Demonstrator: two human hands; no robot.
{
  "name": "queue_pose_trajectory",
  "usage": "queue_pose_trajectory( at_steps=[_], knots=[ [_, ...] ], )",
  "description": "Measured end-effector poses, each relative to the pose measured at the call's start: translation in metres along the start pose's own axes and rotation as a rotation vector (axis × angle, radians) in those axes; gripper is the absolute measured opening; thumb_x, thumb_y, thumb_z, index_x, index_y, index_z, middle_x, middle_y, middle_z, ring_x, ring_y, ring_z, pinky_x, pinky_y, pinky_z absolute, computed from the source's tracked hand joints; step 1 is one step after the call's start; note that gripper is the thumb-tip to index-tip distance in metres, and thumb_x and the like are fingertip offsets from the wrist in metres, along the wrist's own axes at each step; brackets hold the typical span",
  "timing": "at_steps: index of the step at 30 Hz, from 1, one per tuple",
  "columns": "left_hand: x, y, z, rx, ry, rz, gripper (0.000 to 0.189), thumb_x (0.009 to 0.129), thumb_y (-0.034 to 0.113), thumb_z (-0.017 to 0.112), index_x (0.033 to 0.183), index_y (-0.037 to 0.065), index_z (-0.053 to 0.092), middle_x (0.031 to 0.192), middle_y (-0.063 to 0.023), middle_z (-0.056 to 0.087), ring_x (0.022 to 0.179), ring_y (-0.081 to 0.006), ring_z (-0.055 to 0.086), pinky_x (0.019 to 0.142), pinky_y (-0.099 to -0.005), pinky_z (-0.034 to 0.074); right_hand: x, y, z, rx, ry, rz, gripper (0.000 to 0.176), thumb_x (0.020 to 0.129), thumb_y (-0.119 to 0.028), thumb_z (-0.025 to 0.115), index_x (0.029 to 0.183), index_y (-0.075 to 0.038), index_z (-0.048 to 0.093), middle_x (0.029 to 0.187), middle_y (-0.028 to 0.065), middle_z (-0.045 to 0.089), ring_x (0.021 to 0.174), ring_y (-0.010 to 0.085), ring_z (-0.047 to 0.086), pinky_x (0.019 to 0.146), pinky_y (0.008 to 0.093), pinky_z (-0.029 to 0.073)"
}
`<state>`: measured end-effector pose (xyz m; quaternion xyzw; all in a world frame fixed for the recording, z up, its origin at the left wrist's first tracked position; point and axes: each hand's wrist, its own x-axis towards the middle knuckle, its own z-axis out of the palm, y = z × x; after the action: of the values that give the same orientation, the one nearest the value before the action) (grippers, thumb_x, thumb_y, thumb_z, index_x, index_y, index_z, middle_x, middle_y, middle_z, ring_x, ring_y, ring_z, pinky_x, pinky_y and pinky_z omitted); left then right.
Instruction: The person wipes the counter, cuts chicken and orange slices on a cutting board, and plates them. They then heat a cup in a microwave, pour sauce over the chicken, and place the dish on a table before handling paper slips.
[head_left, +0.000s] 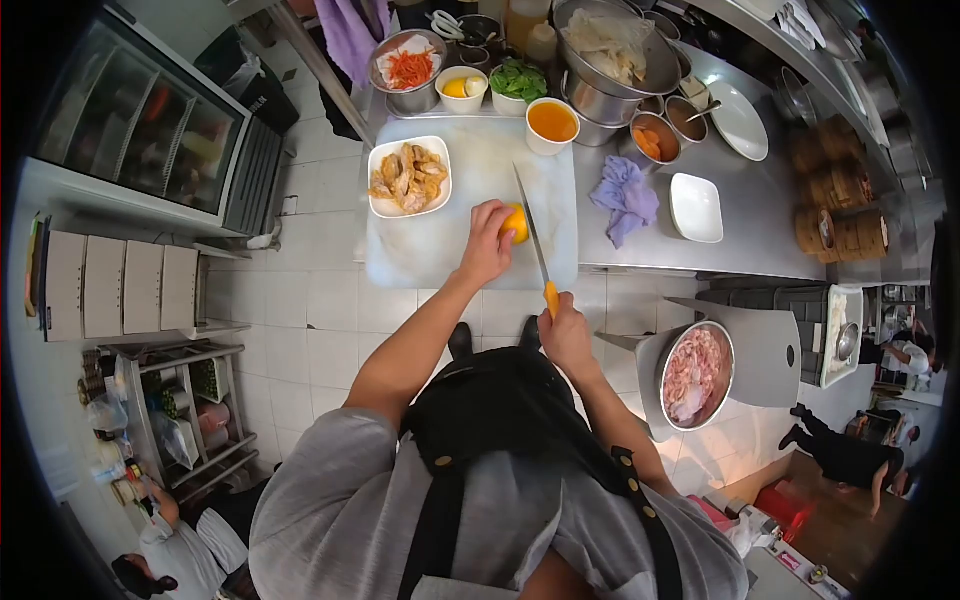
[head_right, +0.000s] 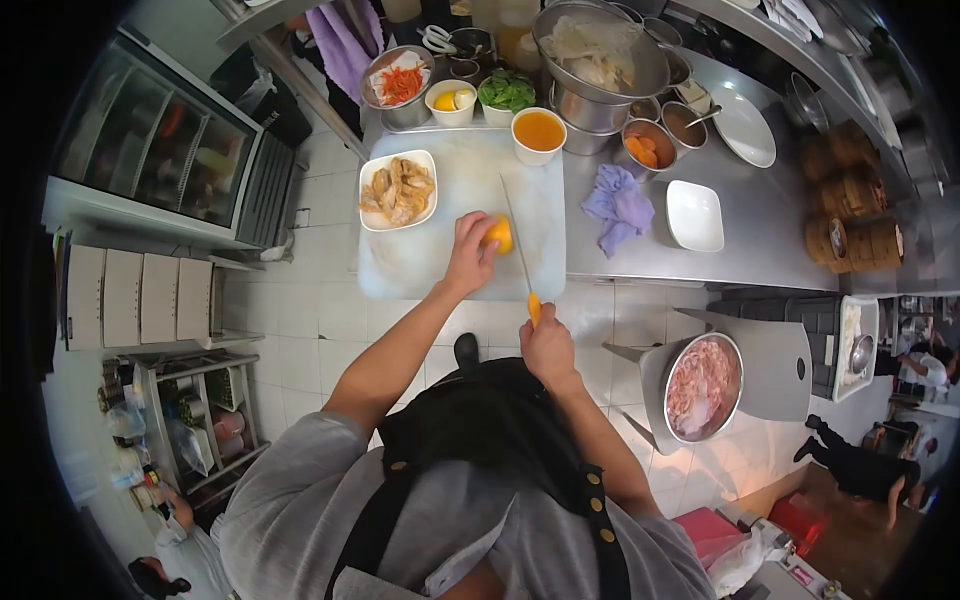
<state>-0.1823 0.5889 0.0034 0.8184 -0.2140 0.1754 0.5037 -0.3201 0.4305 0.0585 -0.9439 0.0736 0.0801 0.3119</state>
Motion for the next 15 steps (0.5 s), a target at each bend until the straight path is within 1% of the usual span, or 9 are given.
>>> queue_pose_trajectory(
  at_steps=[2,4,7,9,10,12,15],
  knots=[
    [0.001,0.000,0.005,0.019,0.017,0.011,0.038,0.075,-0.002,0.057,0.113,0.001,0.051,0.117,-0.0183,0.046,0.104,-0.0374,0.044,0.093,-0.0427,0.039,-0.002,-0.004,-0.009,-0.028,-0.011,0.018,0.029,0.087,-0.017,0.054,0.105,0.003,0.043,0.075,0.0278,0.061,0.071,0.0446,0.061,0.064,0.0529,0.049],
    [0.000,-0.001,0.005,0.032,0.026,0.015,0.038,0.075,-0.002,0.057,0.113,0.001,0.051,0.117,-0.0182,0.046,0.104,-0.0373,0.044,0.093,-0.0431,0.038,-0.005,-0.006,-0.012,-0.057,-0.020,0.031,0.030,0.088,-0.018,0.054,0.106,0.003,0.043,0.074,0.0275,0.061,0.071,0.0446,0.061,0.063,0.0529,0.048],
    [-0.001,-0.002,0.006,0.050,0.029,0.028,0.039,0.074,-0.002,0.056,0.113,0.002,0.051,0.118,-0.0177,0.047,0.105,-0.0370,0.043,0.093,-0.0435,0.038,-0.015,-0.004,-0.008,-0.120,-0.005,0.001,0.033,0.089,-0.019,0.053,0.110,0.004,0.042,0.076,0.0281,0.061,0.072,0.0455,0.060,0.062,0.0525,0.049],
    [0.000,-0.003,0.004,0.057,0.027,0.040,0.039,0.074,-0.002,0.056,0.112,0.002,0.051,0.118,-0.0171,0.047,0.105,-0.0368,0.043,0.093,-0.0435,0.038,-0.014,0.001,-0.002,0.006,0.024,-0.063,0.036,0.089,-0.018,0.053,0.115,0.004,0.041,0.082,0.0291,0.061,0.071,0.0467,0.060,0.062,0.0524,0.049],
    [0.001,-0.003,0.003,0.065,0.013,0.027,0.040,0.073,-0.002,0.056,0.112,0.002,0.051,0.118,-0.0157,0.047,0.105,-0.0365,0.043,0.093,-0.0435,0.038,-0.015,0.003,-0.002,0.001,0.025,-0.068,0.036,0.089,-0.018,0.053,0.115,0.004,0.041,0.082,0.0291,0.061,0.071,0.0467,0.060,0.062,0.0524,0.049],
    [0.003,0.001,0.002,0.065,0.006,0.011,0.040,0.073,-0.002,0.057,0.112,0.003,0.052,0.117,-0.0143,0.048,0.104,-0.0362,0.043,0.093,-0.0434,0.038,-0.021,-0.001,-0.012,0.031,0.076,-0.094,0.039,0.090,-0.017,0.052,0.120,0.003,0.039,0.088,0.0305,0.061,0.073,0.0477,0.059,0.063,0.0527,0.049],
    [0.002,0.002,-0.001,0.067,-0.022,-0.004,0.041,0.073,-0.003,0.056,0.113,0.003,0.052,0.117,-0.0119,0.048,0.104,-0.0355,0.044,0.093,-0.0432,0.038,-0.026,-0.014,-0.024,0.053,0.057,-0.113,0.041,0.090,-0.016,0.051,0.124,0.003,0.037,0.092,0.0319,0.060,0.074,0.0481,0.059,0.064,0.0527,0.049]
  ],
)
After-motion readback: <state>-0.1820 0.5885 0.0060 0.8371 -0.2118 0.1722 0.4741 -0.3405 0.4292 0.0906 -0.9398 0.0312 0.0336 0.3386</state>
